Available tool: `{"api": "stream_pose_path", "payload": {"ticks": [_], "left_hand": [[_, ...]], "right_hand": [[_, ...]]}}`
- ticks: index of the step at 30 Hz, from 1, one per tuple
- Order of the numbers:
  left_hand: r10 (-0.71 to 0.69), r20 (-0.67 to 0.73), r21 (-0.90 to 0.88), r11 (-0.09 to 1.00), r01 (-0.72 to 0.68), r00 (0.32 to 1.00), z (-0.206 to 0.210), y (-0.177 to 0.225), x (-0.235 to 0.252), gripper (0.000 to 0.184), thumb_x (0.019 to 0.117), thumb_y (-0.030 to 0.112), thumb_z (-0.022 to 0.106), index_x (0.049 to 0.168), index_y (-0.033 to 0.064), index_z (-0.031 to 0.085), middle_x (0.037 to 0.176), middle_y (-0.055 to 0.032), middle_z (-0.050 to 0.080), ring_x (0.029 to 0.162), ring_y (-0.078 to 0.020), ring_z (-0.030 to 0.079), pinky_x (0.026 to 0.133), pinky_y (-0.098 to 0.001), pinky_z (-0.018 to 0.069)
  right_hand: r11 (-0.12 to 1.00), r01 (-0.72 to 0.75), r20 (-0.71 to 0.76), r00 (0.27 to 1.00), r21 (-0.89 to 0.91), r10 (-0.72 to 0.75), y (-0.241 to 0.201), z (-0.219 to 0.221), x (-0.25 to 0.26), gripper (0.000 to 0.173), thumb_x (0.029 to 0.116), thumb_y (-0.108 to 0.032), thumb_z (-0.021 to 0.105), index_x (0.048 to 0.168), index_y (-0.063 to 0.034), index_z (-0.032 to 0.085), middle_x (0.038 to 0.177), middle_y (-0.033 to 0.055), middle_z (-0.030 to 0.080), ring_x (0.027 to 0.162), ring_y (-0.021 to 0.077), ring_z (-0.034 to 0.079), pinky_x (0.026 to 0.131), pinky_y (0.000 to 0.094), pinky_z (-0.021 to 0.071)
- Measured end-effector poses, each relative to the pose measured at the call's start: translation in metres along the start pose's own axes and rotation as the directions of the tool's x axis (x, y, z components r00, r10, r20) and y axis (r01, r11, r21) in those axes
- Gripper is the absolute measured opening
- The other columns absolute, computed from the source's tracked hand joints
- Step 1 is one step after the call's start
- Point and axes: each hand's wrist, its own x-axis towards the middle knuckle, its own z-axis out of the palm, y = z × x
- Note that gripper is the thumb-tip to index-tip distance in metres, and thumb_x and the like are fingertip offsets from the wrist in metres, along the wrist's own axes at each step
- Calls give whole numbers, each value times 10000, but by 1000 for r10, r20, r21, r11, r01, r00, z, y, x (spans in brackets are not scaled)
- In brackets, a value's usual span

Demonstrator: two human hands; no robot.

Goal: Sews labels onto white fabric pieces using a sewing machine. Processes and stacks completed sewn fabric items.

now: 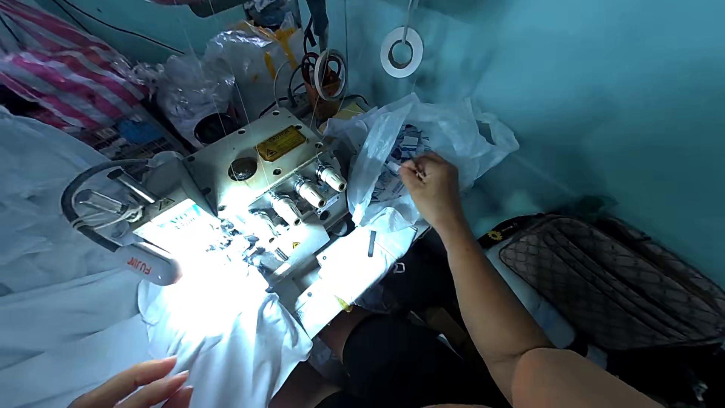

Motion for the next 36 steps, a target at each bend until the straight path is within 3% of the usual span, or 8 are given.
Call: {"api": "stream_pose_path", "payload": {"ticks": [6, 9, 11, 14, 18, 22, 31, 36], "left_hand": [[-46, 30, -186, 981, 50, 999, 50, 25, -1, 144, 1004, 163, 652, 1103, 66, 693, 1059, 40, 678, 979, 74, 616, 863, -108, 520], [-40, 86, -302, 951, 64, 996, 86, 22, 2, 400, 944, 318, 720, 1203, 15, 679, 1043, 4, 716, 942, 24, 660, 806, -145, 564], [-69, 161, -403, 906, 130, 984, 96, 12, -1, 380, 902, 269, 763, 1118, -36, 697, 977, -6, 724, 870, 14, 665, 761, -159, 567], [-310, 130, -614, 721, 322, 942, 97, 3, -16, 31, 878, 56, 745, 878, 87, 747, 821, 99, 726, 736, 38, 665, 703, -162, 579], [-765, -153, -832, 442, 337, 626, 108, 4, -30, 294, 921, -80, 580, 763, 140, 696, 687, 64, 694, 626, 7, 644, 637, -160, 556], [-873, -214, -906, 345, 244, 439, 118, 3, -34, 278, 970, -87, 528, 803, 78, 677, 677, 24, 684, 593, -8, 643, 607, -152, 561], [-832, -15, -988, 98, 120, 555, 127, -4, -47, 268, 1080, 97, 411, 943, 134, 639, 726, 26, 665, 650, -38, 654, 668, -188, 574], [-576, 279, -955, -250, 160, 768, 127, -15, -60, 95, 897, 179, 774, 931, 155, 688, 765, -5, 693, 673, -51, 672, 670, -186, 569]], "right_hand": [[868, 143, 130, 964, 475, -230, -24, -41, -24, 42, 921, -62, 624, 894, -55, 656, 853, -46, 630, 626, -76, 511, 541, 93, 426], [716, 93, 483, 678, 692, -555, -63, -38, -50, 66, 849, -69, 653, 783, -74, 655, 721, -74, 619, 618, -84, 538, 538, 84, 456], [697, 19, 596, 502, 717, -627, -88, -18, -68, 132, 842, -53, 628, 713, -47, 658, 633, -72, 550, 570, -97, 454, 497, 75, 346], [716, -176, 652, 595, 676, -470, -104, 10, -92, 119, 892, -53, 650, 773, -66, 659, 648, -88, 559, 547, -94, 463, 499, 77, 385], [450, -679, 787, 610, 580, -93, -107, 44, -121, 121, 957, -83, 607, 893, -121, 703, 592, -77, 564, 428, -31, 422, 415, 130, 375], [298, -809, 856, 513, 506, -62, -105, 59, -152, 110, 880, -107, 659, 953, -96, 740, 575, -74, 567, 445, -27, 448, 442, 136, 390], [540, -418, 622, 734, 730, -272, -112, 63, -159, 82, 890, -17, 681, 849, -77, 720, 769, -81, 659, 599, -67, 535, 549, 102, 462], [599, -223, 528, 750, 769, -399, -118, 57, -149, 63, 838, -33, 725, 778, -36, 707, 913, -9, 664, 695, -60, 557, 598, 74, 482]]}}
